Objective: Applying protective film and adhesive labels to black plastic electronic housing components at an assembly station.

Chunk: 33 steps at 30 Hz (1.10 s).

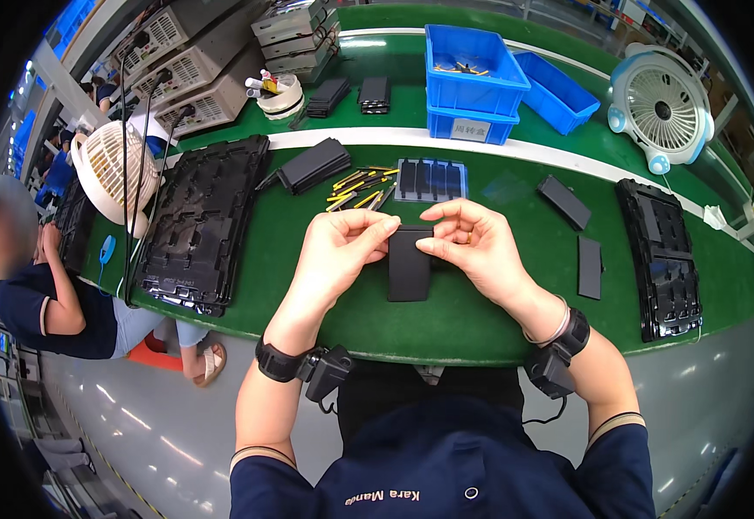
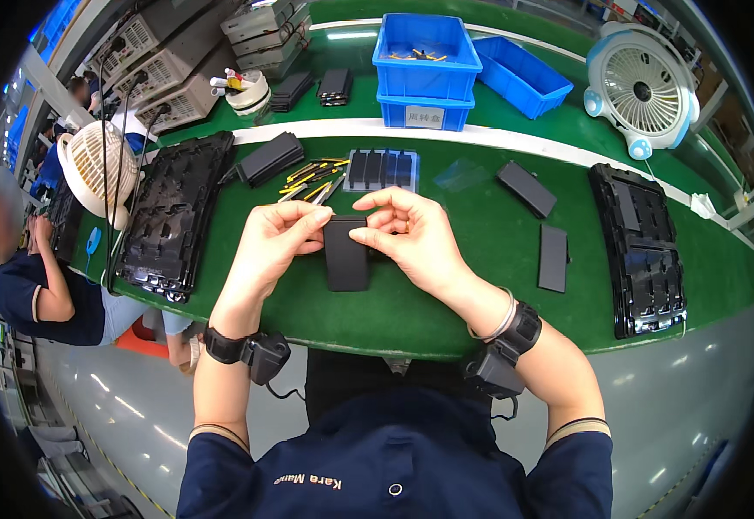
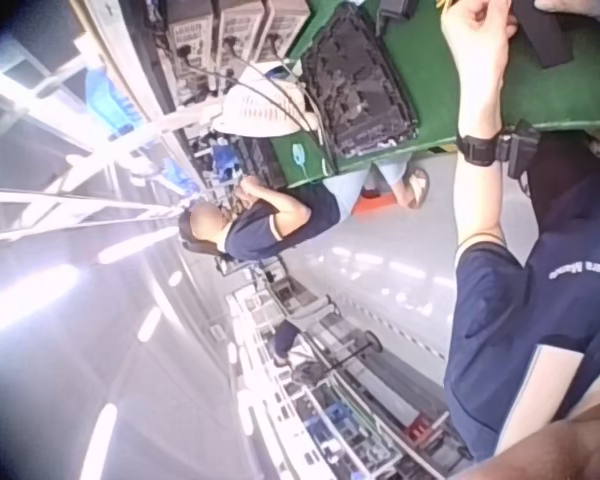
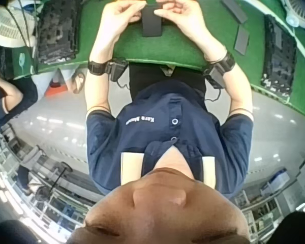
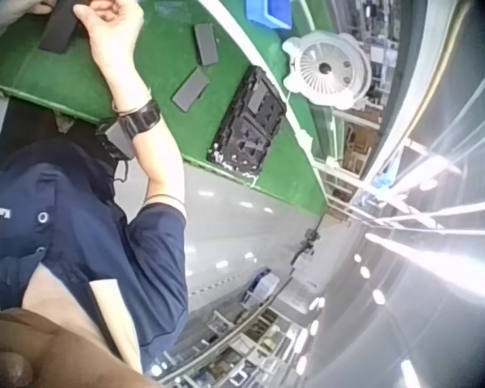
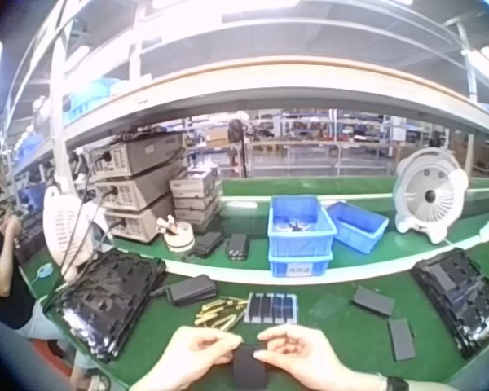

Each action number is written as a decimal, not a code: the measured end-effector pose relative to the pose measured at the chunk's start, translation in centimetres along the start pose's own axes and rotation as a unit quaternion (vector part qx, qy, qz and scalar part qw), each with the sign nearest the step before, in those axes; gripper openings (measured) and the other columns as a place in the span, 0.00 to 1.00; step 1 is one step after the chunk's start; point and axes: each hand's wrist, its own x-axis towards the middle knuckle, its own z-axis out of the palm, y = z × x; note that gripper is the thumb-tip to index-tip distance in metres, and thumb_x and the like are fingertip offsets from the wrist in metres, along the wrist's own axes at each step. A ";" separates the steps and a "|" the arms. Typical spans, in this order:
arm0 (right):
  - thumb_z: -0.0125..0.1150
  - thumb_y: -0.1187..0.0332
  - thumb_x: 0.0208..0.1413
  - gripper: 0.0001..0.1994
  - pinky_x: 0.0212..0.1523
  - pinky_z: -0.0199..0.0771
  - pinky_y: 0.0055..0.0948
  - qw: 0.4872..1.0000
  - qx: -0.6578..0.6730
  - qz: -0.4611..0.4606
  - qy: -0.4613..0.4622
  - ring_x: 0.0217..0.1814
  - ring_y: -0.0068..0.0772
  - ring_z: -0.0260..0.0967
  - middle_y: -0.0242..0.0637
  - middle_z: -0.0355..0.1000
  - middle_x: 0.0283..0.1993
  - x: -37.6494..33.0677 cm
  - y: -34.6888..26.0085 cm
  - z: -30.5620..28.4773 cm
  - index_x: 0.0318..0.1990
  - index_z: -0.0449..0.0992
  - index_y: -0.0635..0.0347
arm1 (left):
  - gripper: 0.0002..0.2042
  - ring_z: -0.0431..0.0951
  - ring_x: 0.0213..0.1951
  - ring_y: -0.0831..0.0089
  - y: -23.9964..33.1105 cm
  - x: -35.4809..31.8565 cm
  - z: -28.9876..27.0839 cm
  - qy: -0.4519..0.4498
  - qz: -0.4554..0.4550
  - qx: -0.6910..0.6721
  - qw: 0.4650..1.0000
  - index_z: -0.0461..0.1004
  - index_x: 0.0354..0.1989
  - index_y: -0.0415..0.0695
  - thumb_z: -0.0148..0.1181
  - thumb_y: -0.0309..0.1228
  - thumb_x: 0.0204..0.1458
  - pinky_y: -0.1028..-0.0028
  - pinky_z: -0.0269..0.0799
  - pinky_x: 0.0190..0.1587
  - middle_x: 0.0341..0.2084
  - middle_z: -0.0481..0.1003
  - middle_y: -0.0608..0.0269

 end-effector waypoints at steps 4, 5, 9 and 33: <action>0.65 0.77 0.46 0.10 0.35 0.71 0.15 0.999 -0.044 0.020 0.002 0.31 0.14 0.68 0.30 0.72 0.30 -0.2 -0.2 -0.3 0.37 0.75 0.65 | 0.12 0.76 0.31 0.82 0.0 0.1 0.7 -0.002 0.004 -0.016 1.000 0.76 0.39 0.39 0.61 0.33 0.51 0.83 0.73 0.32 0.30 0.77 0.66; 0.65 0.76 0.46 0.10 0.35 0.71 0.15 0.999 -0.036 0.027 0.011 0.31 0.14 0.68 0.30 0.72 0.30 -0.2 -0.2 -0.4 0.38 0.75 0.65 | 0.13 0.76 0.31 0.82 0.0 0.0 0.9 0.002 -0.014 -0.057 0.998 0.75 0.41 0.39 0.62 0.32 0.50 0.84 0.73 0.32 0.31 0.77 0.66; 0.65 0.75 0.47 0.12 0.35 0.71 0.15 0.999 0.006 0.034 0.031 0.31 0.14 0.69 0.30 0.73 0.30 0.1 0.0 -0.5 0.40 0.75 0.64 | 0.18 0.77 0.33 0.79 -1.3 -0.5 1.3 0.000 0.041 -0.106 0.993 0.71 0.49 0.38 0.62 0.23 0.48 0.79 0.76 0.34 0.34 0.76 0.60; 0.64 0.76 0.47 0.15 0.30 0.66 0.13 0.999 -0.029 -0.013 0.043 0.28 0.12 0.61 0.25 0.67 0.31 -0.3 -0.5 0.7 0.45 0.74 0.60 | 0.18 0.73 0.34 0.80 -1.9 -0.7 2.2 0.077 0.219 0.054 0.971 0.72 0.50 0.38 0.60 0.20 0.48 0.80 0.71 0.40 0.30 0.73 0.65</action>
